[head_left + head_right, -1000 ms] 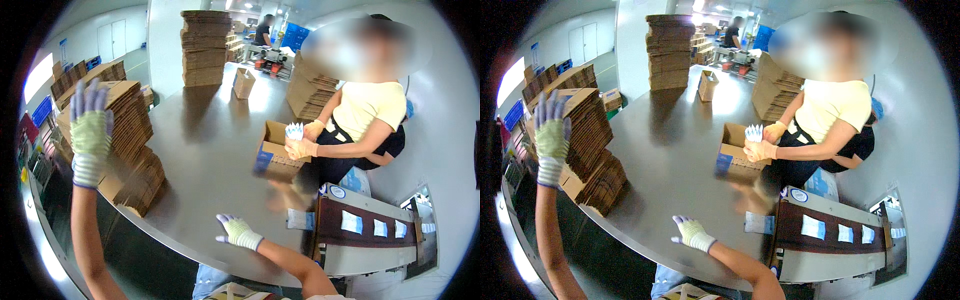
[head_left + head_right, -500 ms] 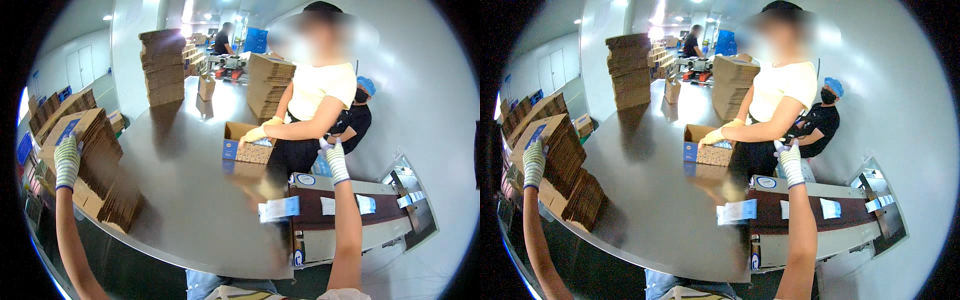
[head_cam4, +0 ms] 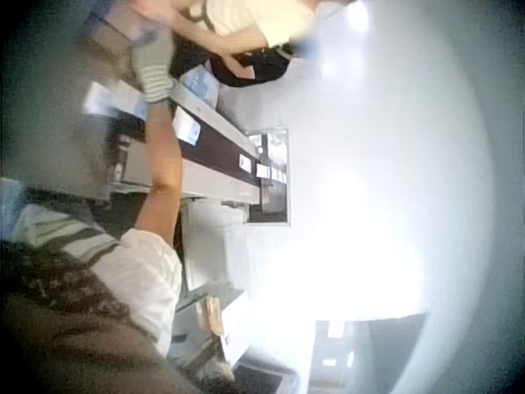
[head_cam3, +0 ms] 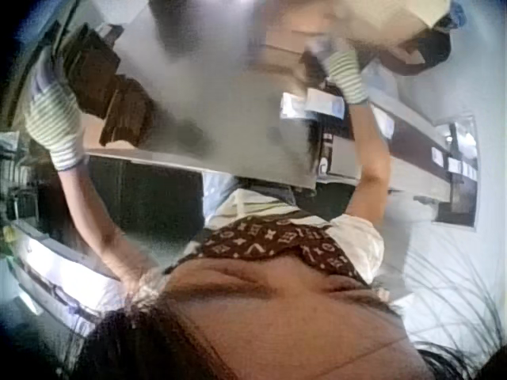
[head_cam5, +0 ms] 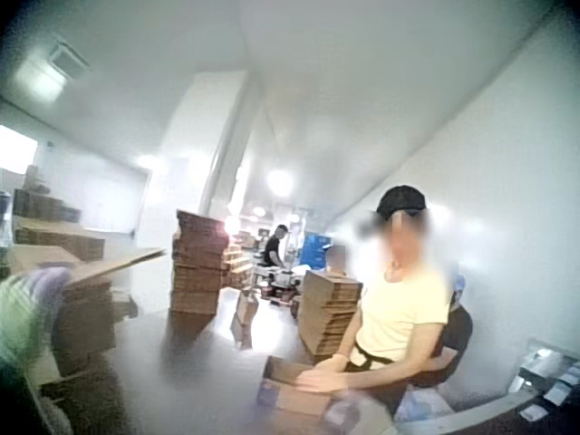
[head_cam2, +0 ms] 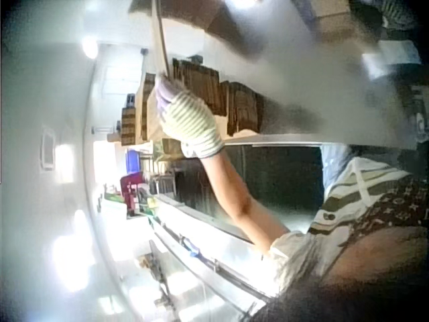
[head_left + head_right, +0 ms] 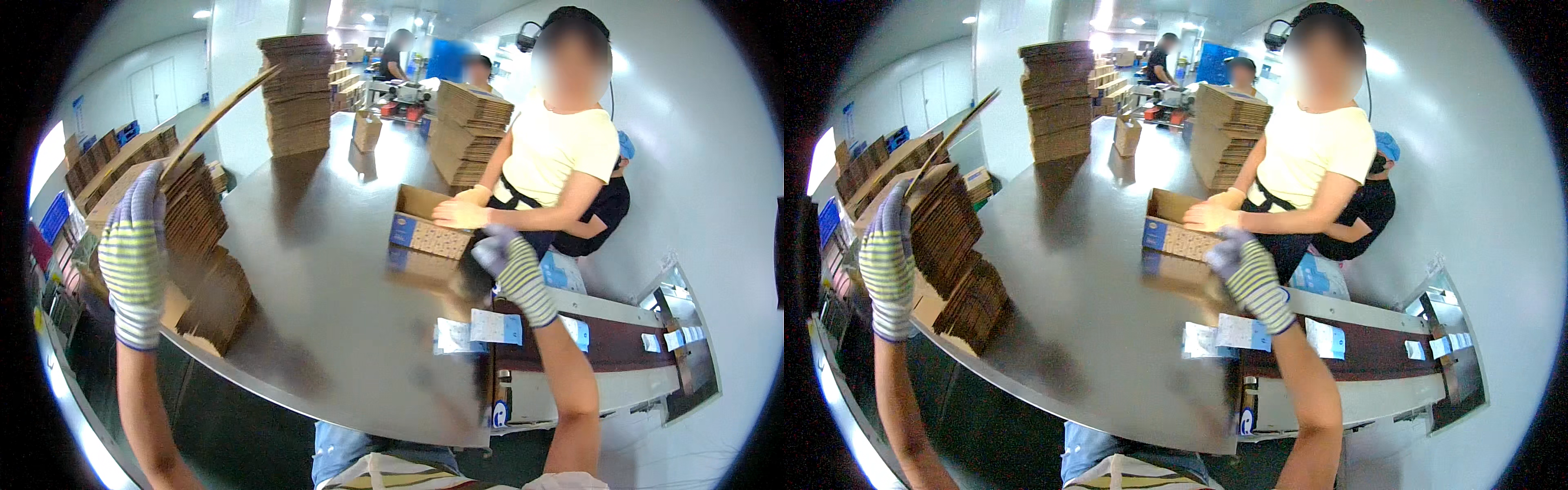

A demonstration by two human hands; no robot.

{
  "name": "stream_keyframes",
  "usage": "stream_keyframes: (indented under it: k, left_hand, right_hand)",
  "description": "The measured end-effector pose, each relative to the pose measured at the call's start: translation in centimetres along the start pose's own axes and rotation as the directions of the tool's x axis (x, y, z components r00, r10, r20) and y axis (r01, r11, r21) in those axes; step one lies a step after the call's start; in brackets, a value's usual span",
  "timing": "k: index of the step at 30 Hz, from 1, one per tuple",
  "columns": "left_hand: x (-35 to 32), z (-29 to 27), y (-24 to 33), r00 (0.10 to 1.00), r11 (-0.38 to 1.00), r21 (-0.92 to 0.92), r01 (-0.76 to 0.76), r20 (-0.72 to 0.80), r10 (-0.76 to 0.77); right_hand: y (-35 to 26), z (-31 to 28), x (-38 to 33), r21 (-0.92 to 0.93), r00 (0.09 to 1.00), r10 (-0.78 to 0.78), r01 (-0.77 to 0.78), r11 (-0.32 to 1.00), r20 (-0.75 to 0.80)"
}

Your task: The person is grabbing blue and white packets from a stack or conveyor belt and placing them into cardboard boxes, then moving the filled boxes to the side.

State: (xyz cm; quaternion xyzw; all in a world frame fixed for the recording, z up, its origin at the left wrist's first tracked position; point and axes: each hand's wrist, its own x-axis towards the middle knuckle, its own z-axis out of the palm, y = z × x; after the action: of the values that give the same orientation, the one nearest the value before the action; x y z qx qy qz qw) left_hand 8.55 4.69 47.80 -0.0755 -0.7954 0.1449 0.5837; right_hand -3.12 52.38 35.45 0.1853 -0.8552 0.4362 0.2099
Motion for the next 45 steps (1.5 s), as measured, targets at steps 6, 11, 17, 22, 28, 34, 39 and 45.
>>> stream_keyframes:
  k: [6, 11, 17, 22, 28, 34, 39, 45]
  left_hand:
    - [-6.0, -1.2, 7.4, 0.919, 0.702, -0.62, 0.349, 0.083, -0.384]
    - [-15.3, -0.9, 9.7, 0.529, -0.1, -0.6, 0.794, 0.762, -0.373]
    - [-17.1, -0.9, 10.4, 0.396, -0.379, -0.532, 0.757, 0.835, -0.383]
    - [-16.7, 0.1, 11.3, 0.363, -0.375, -0.515, 0.771, 0.839, -0.406]
    - [-19.1, 2.4, 10.8, 0.417, -0.128, -0.584, 0.801, 0.699, -0.581]
    - [-15.8, 0.2, 11.6, 0.784, 0.631, -0.557, 0.54, 0.606, -0.136]
    - [-12.8, 0.2, 10.8, 0.388, 0.751, -0.568, 0.335, 0.81, 0.44]
    - [-15.5, 5.6, 13.7, 0.323, 0.831, -0.542, 0.129, 0.815, 0.481]
  right_hand:
    - [-3.0, 10.7, -1.2, 0.478, 1.0, 0.01, 0.004, 0.878, -0.028]
    - [-1.9, 13.3, -3.2, 0.515, 0.95, 0.287, -0.184, 0.837, -0.127]
    - [-2.2, 15.8, -7.9, 0.393, 0.963, 0.265, -0.221, 0.893, -0.059]
    - [-1.4, 16.9, -8.7, 0.628, 0.878, 0.476, -0.346, 0.697, -0.045]
    - [-4.5, 15.7, -7.7, 0.542, 0.978, 0.103, -0.186, 0.819, 0.179]
    - [-2.7, 18.8, -9.1, 0.415, 0.859, 0.004, -0.252, 0.874, 0.512]
    - [-2.2, 17.6, -8.2, 0.206, 0.654, 0.175, -0.463, 0.862, 0.736]
    - [0.0, 19.5, -10.0, 0.396, 0.626, 0.301, -0.726, 0.562, 0.72]
